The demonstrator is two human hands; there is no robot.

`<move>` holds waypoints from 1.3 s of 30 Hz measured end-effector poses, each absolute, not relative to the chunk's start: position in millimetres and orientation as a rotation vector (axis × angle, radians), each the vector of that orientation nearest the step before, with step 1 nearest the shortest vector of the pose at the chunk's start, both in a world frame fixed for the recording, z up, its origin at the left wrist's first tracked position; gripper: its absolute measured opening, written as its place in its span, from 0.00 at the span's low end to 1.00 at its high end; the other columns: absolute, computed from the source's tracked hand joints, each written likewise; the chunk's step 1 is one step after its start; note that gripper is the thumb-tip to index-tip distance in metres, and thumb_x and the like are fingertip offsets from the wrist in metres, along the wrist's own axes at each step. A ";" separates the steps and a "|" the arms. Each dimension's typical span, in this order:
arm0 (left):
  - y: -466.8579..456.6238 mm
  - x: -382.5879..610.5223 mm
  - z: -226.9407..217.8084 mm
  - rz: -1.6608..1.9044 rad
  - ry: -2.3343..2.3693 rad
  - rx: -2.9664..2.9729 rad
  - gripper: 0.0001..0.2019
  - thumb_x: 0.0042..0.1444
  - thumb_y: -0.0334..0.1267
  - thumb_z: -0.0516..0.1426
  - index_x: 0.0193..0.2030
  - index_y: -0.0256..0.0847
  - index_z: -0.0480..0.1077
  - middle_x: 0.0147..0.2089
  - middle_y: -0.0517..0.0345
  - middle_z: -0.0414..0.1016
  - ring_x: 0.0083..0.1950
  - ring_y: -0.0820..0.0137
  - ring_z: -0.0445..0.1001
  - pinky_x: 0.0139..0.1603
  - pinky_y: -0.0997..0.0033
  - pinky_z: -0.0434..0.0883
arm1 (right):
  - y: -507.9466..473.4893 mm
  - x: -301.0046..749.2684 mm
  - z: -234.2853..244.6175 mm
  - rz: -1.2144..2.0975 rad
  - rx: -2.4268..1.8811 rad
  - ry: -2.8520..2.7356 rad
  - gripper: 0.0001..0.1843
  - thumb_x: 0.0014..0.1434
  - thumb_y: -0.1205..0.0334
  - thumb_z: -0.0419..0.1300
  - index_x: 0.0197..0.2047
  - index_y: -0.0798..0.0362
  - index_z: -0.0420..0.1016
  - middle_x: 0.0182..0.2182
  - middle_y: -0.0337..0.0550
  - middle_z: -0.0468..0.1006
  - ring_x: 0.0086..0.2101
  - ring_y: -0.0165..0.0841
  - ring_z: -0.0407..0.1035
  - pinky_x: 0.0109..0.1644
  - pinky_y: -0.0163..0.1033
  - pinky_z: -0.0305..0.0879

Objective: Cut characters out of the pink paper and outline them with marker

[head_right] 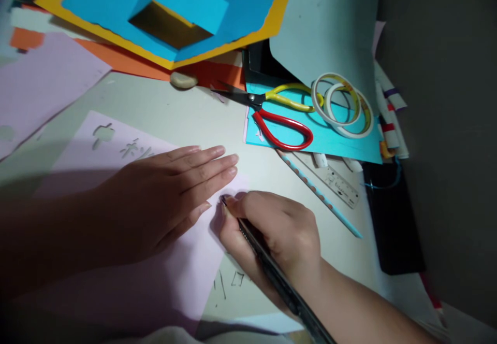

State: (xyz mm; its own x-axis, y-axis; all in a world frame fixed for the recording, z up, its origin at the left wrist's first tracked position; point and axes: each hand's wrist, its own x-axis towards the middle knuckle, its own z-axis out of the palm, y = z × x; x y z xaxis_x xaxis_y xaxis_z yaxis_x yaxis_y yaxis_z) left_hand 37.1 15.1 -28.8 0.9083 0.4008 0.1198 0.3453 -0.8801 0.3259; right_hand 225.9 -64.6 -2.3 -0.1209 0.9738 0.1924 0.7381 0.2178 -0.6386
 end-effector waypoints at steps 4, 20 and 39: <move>14.2 36.4 -29.2 0.252 0.545 2.768 0.26 0.67 0.35 0.46 0.71 0.30 0.57 0.74 0.49 0.55 0.75 0.61 0.53 0.75 0.56 0.56 | -64.8 226.0 -2.2 0.579 -1.591 -1.893 0.05 0.54 0.73 0.66 0.28 0.56 0.78 0.28 0.46 0.84 0.25 0.34 0.78 0.25 0.33 0.70; 13.2 37.1 -28.2 0.279 0.595 2.704 0.25 0.68 0.36 0.47 0.70 0.32 0.58 0.74 0.52 0.57 0.75 0.64 0.53 0.75 0.58 0.56 | -63.6 230.2 -12.7 0.661 -1.587 -1.723 0.08 0.54 0.72 0.66 0.32 0.49 0.77 0.25 0.36 0.82 0.22 0.29 0.74 0.23 0.33 0.66; 11.4 37.8 -30.9 0.330 0.610 2.744 0.25 0.67 0.35 0.47 0.69 0.31 0.60 0.73 0.51 0.58 0.74 0.64 0.55 0.74 0.57 0.58 | -65.8 222.7 -3.8 0.568 -1.650 -1.845 0.04 0.55 0.71 0.66 0.30 0.54 0.78 0.26 0.42 0.83 0.24 0.31 0.77 0.24 0.34 0.67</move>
State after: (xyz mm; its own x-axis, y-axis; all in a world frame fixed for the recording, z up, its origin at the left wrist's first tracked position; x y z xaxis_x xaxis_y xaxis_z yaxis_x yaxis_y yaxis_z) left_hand 37.8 11.4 -30.9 0.8827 0.4437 0.1549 0.3722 -0.8612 0.3461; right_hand 222.7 -65.8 -3.8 -0.0543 0.9878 0.1462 0.7346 0.1387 -0.6642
